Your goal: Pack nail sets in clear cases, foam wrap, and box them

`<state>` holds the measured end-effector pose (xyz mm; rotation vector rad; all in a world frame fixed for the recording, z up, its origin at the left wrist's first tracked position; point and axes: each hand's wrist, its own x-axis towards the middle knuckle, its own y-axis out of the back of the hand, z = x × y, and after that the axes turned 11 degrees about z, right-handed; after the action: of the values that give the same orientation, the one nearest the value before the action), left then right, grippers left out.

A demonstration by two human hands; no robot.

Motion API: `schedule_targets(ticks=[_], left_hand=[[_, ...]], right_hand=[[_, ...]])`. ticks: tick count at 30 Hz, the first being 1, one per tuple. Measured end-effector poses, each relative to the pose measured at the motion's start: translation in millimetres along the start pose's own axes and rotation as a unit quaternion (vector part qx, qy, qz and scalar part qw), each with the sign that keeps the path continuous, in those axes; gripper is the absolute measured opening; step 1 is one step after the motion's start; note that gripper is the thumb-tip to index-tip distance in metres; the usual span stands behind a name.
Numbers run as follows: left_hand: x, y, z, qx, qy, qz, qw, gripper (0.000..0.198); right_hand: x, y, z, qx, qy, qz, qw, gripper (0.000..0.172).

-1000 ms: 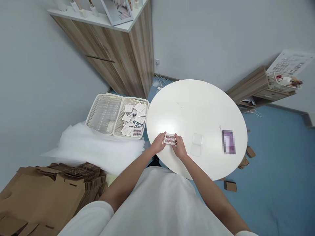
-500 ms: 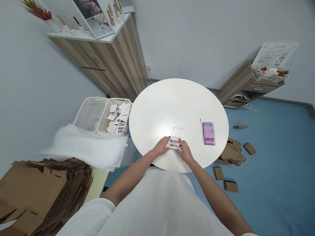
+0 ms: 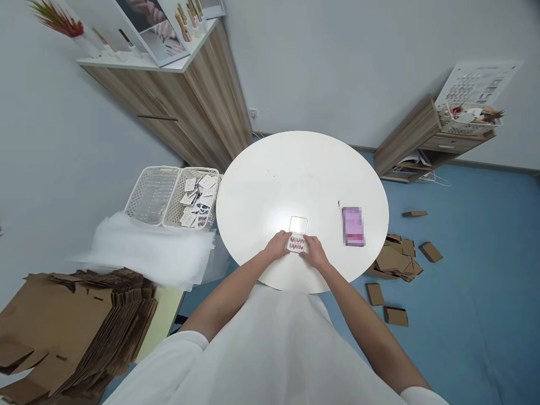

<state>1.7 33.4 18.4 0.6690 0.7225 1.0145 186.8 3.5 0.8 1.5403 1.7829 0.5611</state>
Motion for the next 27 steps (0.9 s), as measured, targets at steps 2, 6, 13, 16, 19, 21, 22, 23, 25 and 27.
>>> schedule_targets(ticks=[2, 6, 13, 16, 19, 21, 22, 23, 25, 27], left_hand=[[1.0, -2.1, -0.9, 0.001, 0.009, -0.001, 1.0, 0.066], [1.4, -3.6, -2.3, -0.01, 0.02, -0.009, 1.0, 0.066], [-0.5, -3.0, -4.0, -0.034, 0.012, -0.016, 0.999, 0.065], [-0.6, -3.3, -4.7, -0.034, 0.005, -0.019, 0.999, 0.067], [-0.8, -3.8, -5.2, -0.03, 0.001, -0.022, 0.999, 0.069], [-1.3, -4.0, -5.4, -0.029, 0.002, -0.023, 0.999, 0.069], [-1.7, -4.0, -5.4, -0.03, 0.002, -0.022, 0.999, 0.07], [-2.2, -3.9, -5.5, -0.033, 0.003, -0.021, 0.999, 0.07], [-3.1, -3.4, -5.7, -0.043, 0.006, -0.019, 0.999, 0.071], [-4.0, -2.8, -6.0, -0.061, 0.012, -0.018, 0.998, 0.073]], right_hand=[[0.5, -0.8, 0.0, -0.003, -0.002, 0.001, 1.0, 0.066], [0.5, -1.5, -1.6, -0.011, -0.004, 0.006, 1.0, 0.067], [0.1, -2.0, -2.1, -0.013, 0.005, 0.013, 1.0, 0.064], [0.2, -2.4, -1.2, -0.014, 0.005, 0.016, 1.0, 0.064], [0.0, -2.6, -1.0, -0.015, 0.005, 0.019, 1.0, 0.064], [0.0, -2.7, -1.3, -0.015, 0.003, 0.019, 1.0, 0.063], [0.0, -2.8, -1.5, -0.016, 0.001, 0.018, 1.0, 0.063], [0.1, -2.8, -1.6, -0.018, 0.0, 0.017, 1.0, 0.063], [0.5, -2.7, -2.0, -0.02, -0.003, 0.016, 1.0, 0.062], [0.9, -2.3, -2.4, -0.021, -0.001, 0.014, 1.0, 0.062]])
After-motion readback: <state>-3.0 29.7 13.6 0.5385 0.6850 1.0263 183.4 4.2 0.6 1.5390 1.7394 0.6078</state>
